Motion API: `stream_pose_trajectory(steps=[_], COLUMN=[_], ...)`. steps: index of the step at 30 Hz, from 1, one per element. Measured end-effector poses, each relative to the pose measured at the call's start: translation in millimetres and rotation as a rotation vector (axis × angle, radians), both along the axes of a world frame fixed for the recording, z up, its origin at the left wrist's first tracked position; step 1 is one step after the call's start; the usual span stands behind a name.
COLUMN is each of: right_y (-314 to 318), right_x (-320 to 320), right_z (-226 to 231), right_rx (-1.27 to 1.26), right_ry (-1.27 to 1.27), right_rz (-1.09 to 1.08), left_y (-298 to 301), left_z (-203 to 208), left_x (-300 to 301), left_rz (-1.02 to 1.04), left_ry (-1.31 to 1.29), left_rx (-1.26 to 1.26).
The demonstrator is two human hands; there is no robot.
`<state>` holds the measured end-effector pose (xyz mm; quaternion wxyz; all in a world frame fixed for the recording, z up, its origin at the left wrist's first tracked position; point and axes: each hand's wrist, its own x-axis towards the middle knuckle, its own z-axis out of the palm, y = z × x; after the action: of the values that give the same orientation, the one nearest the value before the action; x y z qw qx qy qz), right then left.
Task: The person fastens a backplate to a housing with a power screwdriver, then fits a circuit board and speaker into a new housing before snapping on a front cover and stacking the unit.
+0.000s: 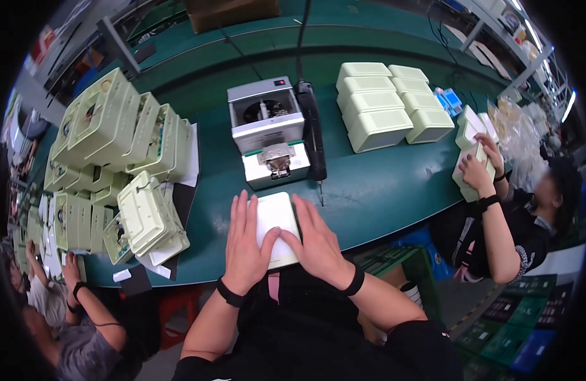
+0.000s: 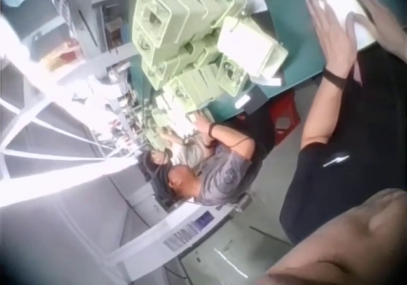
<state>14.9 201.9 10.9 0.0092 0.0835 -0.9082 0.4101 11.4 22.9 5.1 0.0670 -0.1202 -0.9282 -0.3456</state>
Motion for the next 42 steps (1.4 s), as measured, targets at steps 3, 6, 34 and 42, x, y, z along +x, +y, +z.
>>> stream_pose_trajectory(steps=[3, 6, 34, 42], right_y=[4, 6, -18, -85], right_x=[-5, -12, 20, -8], right_z=[3, 3, 19, 41], right_rx=[0.096, 0.223, -0.477, 0.362], right_ry=[0.055, 0.018, -0.039, 0.594], right_rz=[0.053, 0.159, 0.102, 0.295], left_y=[0, 0, -14, -71], left_z=[-1, 2, -19, 8], left_x=[-1, -1, 29, 82], left_rz=[-0.001, -0.007, 0.233, 0.426], left_ry=[-0.005, -0.032, 0.051, 0.558], left_rx=[-0.078, -0.096, 0.678, 0.384])
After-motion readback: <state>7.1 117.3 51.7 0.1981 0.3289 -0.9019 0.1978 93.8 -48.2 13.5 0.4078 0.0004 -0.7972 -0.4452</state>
